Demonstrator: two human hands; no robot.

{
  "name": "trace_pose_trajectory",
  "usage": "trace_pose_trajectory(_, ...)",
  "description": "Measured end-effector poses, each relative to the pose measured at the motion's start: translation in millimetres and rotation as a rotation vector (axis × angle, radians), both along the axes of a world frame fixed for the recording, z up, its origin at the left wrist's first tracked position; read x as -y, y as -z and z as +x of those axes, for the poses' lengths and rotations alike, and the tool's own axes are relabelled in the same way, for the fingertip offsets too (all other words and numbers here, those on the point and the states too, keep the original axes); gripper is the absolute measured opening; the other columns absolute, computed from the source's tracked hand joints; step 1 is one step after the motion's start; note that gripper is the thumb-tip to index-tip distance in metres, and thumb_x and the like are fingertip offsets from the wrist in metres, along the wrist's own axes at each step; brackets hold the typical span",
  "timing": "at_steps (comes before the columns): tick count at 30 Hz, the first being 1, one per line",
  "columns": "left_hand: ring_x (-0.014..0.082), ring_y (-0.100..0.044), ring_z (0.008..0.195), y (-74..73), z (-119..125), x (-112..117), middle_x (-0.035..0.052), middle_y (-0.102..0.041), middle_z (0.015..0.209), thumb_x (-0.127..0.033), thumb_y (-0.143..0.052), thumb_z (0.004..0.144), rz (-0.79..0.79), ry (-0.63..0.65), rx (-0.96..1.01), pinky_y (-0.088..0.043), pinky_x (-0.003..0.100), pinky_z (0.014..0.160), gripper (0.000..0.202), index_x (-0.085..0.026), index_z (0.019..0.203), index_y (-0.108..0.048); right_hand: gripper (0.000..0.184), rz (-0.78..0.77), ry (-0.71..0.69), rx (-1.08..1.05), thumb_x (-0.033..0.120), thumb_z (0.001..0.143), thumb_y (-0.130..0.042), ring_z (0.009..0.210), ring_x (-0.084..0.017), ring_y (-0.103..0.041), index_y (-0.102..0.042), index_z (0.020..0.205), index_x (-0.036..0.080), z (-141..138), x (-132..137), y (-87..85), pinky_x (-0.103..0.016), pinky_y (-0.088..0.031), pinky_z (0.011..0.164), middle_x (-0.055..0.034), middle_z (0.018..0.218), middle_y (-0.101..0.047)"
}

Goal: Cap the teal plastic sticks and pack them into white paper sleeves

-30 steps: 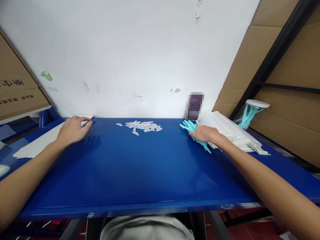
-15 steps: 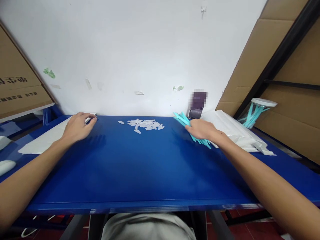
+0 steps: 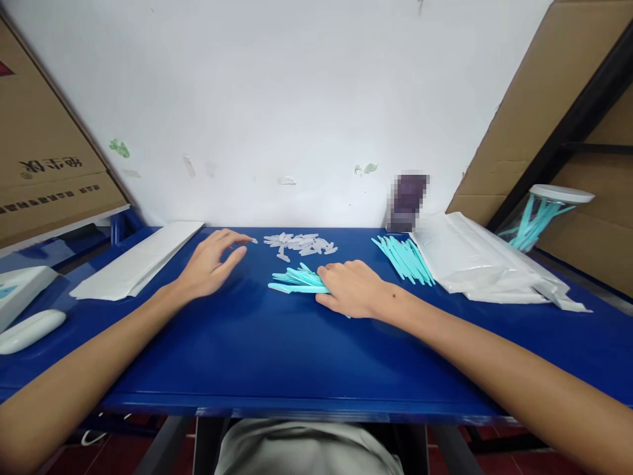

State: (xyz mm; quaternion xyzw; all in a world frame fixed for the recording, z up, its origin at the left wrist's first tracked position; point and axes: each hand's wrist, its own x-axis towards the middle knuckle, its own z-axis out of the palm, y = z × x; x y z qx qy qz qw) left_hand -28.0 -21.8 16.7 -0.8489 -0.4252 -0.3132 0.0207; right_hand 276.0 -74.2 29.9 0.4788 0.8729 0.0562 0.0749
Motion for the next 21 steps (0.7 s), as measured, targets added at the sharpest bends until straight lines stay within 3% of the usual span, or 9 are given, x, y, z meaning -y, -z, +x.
trace_pose_trajectory(4, 0.0263, -0.059, 0.121, 1.0, 24.1, 17.7, 0.0091, -0.066, 0.130, -0.043, -0.040, 0.106, -0.058, 0.226, -0.001, -0.044, 0.042, 0.107, 0.040, -0.021, 0.133, -0.059, 0.027, -0.064, 0.103, -0.117, 0.046, 0.096, -0.049, 0.075, -0.025, -0.067, -0.056, 0.099, 0.020, -1.5, 4.4, -3.5, -0.031, -0.033, 0.058, -0.0087, 0.090, -0.072)
trace_pose_trajectory(9, 0.0314, -0.043, 0.144, 6.8, 56.1, 31.1, 0.0130, -0.049, 0.155, -0.051, -0.045, 0.103, -0.103, 0.441, -0.183, -0.032, 0.050, 0.119, 0.060, -0.022, 0.155, -0.038, 0.051, -0.107, 0.099, -0.274, 0.065, 0.094, -0.047, 0.074, -0.025, -0.065, -0.052, 0.115, 0.019, -1.8, 7.3, 2.5, -0.031, -0.033, 0.056, -0.0093, 0.094, -0.071)
trace_pose_trajectory(13, 0.0377, -0.024, 0.155, 13.9, 76.5, 26.0, 0.0151, -0.030, 0.166, -0.059, -0.049, 0.100, -0.137, 0.496, -0.354, -0.014, 0.065, 0.123, 0.081, -0.023, 0.164, -0.017, 0.062, -0.107, 0.064, -0.338, 0.076, 0.089, -0.048, 0.080, -0.027, -0.066, -0.054, 0.110, 0.018, 5.3, 5.7, 5.0, -0.031, -0.036, 0.059, -0.0117, 0.098, -0.071)
trace_pose_trajectory(17, 0.0378, -0.019, 0.156, 14.4, 85.7, 19.8, 0.0148, -0.028, 0.167, -0.058, -0.049, 0.100, -0.147, 0.525, -0.404, -0.013, 0.067, 0.123, 0.080, -0.022, 0.164, -0.018, 0.056, -0.074, 0.030, -0.369, 0.070, 0.097, -0.038, 0.074, -0.024, -0.065, -0.061, 0.104, 0.020, 34.3, 0.0, -11.2, -0.035, -0.040, 0.073, -0.0051, 0.078, -0.070)
trace_pose_trajectory(19, 0.0369, -0.021, 0.156, 13.0, 86.0, 18.9, 0.0127, -0.030, 0.167, -0.055, -0.047, 0.102, -0.144, 0.558, -0.429, -0.014, 0.066, 0.122, 0.071, -0.025, 0.162, -0.025, 0.052, 0.044, 0.162, -0.346, 0.064, 0.099, -0.038, 0.071, -0.024, -0.064, -0.066, 0.098, 0.020, 61.1, -8.7, -24.8, -0.036, -0.041, 0.075, -0.0049, 0.071, -0.069)
trace_pose_trajectory(21, 0.0361, -0.024, 0.155, 12.4, 84.7, 18.1, 0.0111, -0.035, 0.165, -0.052, -0.044, 0.104, -0.134, 0.582, -0.455, -0.017, 0.065, 0.122, 0.061, -0.027, 0.159, -0.034, 0.049, 0.192, 0.375, -0.316, 0.059, 0.097, -0.046, 0.076, -0.026, -0.065, -0.070, 0.097, 0.017, 94.2, -21.9, -37.1, -0.035, -0.042, 0.073, -0.0102, 0.082, -0.073)
